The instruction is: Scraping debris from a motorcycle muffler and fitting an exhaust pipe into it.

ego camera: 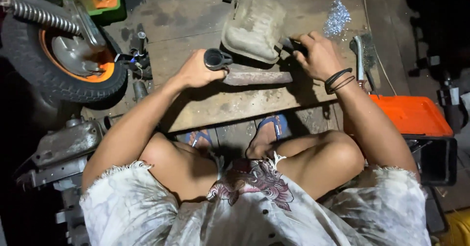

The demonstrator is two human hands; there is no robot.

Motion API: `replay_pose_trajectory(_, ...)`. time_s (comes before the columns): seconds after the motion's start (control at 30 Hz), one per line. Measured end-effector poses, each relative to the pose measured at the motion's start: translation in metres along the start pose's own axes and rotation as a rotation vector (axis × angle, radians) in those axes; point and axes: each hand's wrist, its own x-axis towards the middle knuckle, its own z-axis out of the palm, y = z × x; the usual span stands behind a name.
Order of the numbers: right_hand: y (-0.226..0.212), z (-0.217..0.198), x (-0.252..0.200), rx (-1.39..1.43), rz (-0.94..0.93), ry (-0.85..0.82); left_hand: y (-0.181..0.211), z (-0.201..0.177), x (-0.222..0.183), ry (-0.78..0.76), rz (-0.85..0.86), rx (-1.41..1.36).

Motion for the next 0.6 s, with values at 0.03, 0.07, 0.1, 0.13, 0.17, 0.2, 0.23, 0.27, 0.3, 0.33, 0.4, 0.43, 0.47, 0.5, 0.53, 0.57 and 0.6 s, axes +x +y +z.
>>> replay_pose_trajectory(0.03,-0.006,-0.004,-0.001,-0.009,0.01,0.002,0.001,0.004,-0.003,-0.029,0.046,0.095)
replay_pose_trajectory(0.07,-0.012,-0.009,-0.001,-0.02,0.023,0.007,0.003,0.007,-0.004,-0.06,0.096,0.191)
replay_pose_trajectory(0.1,-0.014,-0.015,-0.002,-0.02,0.024,0.008,0.002,0.012,-0.007,-0.06,0.097,0.192)
replay_pose_trajectory(0.13,-0.014,-0.021,-0.005,0.02,0.046,0.053,0.0,0.018,-0.009,-0.041,0.111,0.141)
replay_pose_trajectory(0.17,-0.015,-0.027,-0.009,0.06,0.069,0.098,-0.001,0.024,-0.011,-0.022,0.125,0.09)
replay_pose_trajectory(0.2,-0.005,-0.023,-0.01,0.061,0.076,0.102,-0.001,0.032,-0.014,-0.029,0.129,0.092)
replay_pose_trajectory(0.23,0.005,-0.018,-0.011,0.024,0.204,-0.004,-0.001,0.041,-0.016,-0.004,0.114,0.112)
replay_pose_trajectory(0.27,0.016,-0.012,-0.014,-0.011,0.334,-0.113,-0.001,0.05,-0.019,0.019,0.097,0.132)
replay_pose_trajectory(0.3,0.022,-0.005,-0.019,-0.009,0.342,-0.111,0.001,0.056,-0.022,0.01,0.1,0.133)
replay_pose_trajectory(0.33,0.031,0.001,-0.024,-0.048,0.408,-0.182,0.003,0.064,-0.024,0.026,0.091,0.123)
replay_pose_trajectory(0.4,0.044,0.015,-0.032,-0.086,0.476,-0.252,0.007,0.075,-0.028,0.041,0.085,0.114)
replay_pose_trajectory(0.43,0.049,0.022,-0.035,0.004,0.505,-0.285,0.009,0.079,-0.029,0.029,0.114,0.066)
replay_pose_trajectory(0.47,0.054,0.028,-0.037,0.094,0.532,-0.316,0.011,0.082,-0.029,0.018,0.144,0.019)
replay_pose_trajectory(0.5,0.049,0.025,-0.037,0.093,0.533,-0.311,0.01,0.083,-0.027,0.017,0.148,0.02)
replay_pose_trajectory(0.53,0.043,0.022,-0.038,0.257,0.616,-0.251,0.009,0.084,-0.027,-0.043,0.121,0.002)
replay_pose_trajectory(0.57,0.036,0.02,-0.039,0.423,0.697,-0.189,0.008,0.084,-0.027,-0.104,0.093,-0.016)
replay_pose_trajectory(0.6,0.045,0.032,-0.038,0.421,0.691,-0.185,0.005,0.085,-0.025,-0.099,0.098,-0.014)
